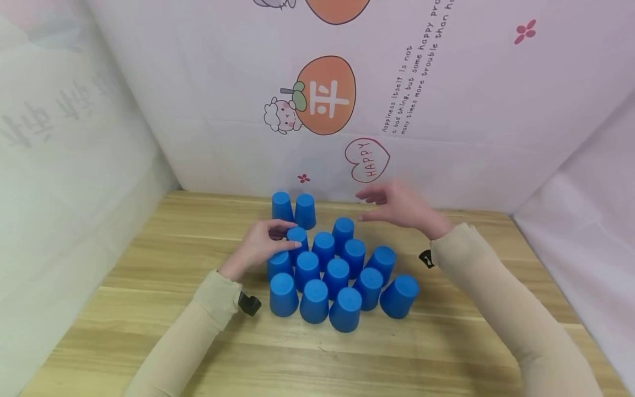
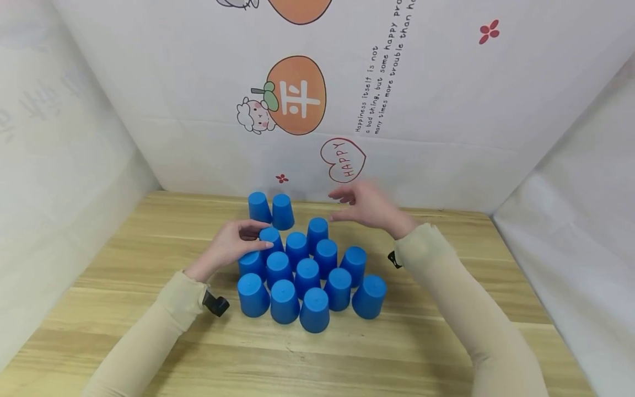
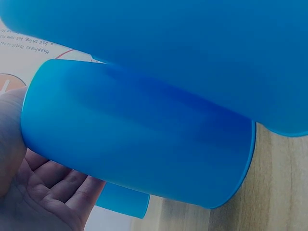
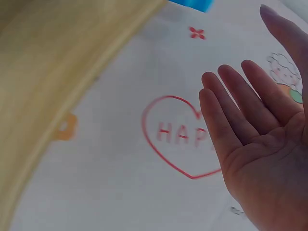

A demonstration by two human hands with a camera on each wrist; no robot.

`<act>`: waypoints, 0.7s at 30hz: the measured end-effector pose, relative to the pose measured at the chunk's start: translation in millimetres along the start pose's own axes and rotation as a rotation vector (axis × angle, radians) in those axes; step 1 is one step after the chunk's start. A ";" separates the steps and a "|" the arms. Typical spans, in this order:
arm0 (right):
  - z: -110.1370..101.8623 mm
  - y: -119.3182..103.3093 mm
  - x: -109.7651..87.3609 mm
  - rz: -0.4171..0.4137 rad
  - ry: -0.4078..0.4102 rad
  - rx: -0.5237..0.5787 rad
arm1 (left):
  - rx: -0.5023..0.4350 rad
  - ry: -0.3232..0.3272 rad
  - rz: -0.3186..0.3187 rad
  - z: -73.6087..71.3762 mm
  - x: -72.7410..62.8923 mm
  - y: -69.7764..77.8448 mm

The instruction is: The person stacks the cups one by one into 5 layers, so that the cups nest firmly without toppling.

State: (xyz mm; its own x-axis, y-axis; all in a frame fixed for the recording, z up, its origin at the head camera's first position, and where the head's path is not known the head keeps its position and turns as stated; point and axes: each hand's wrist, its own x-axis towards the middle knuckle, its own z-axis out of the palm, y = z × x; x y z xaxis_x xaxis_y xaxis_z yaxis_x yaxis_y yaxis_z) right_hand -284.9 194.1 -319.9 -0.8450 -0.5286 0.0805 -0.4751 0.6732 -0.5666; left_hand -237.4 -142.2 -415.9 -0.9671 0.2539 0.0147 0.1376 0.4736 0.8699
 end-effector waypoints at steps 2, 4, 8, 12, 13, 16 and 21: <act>9.3 9.0 -2.1 -0.012 -0.015 0.012 | 0.001 0.000 -0.003 -0.1 0.2 0.2; 18.0 16.8 -3.1 -0.019 -0.029 0.022 | 0.004 0.002 -0.005 0.0 0.0 0.4; 32.7 28.2 -2.1 -0.005 -0.055 0.075 | 0.008 0.005 -0.008 -0.1 -0.4 1.3; 44.2 32.0 -0.1 0.016 -0.087 0.141 | 0.009 0.004 -0.015 -0.3 -1.4 2.1; 46.5 31.8 0.7 0.026 -0.095 0.158 | 0.009 0.004 -0.017 -0.4 -1.7 2.2; 50.8 27.6 1.4 0.037 -0.112 0.190 | 0.009 0.005 -0.018 -0.6 -2.5 2.7; 54.8 22.1 2.6 0.028 -0.137 0.200 | 0.029 -0.002 -0.001 -1.5 -1.9 3.8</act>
State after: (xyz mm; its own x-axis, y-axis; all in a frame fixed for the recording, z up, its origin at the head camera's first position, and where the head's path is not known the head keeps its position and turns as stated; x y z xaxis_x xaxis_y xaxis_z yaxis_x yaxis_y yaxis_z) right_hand -284.1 179.3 -377.2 -0.8099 -0.5851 -0.0418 -0.3821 0.5803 -0.7192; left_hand -235.4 -142.1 -411.9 -0.9669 0.2548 0.0126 0.1423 0.4978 0.8555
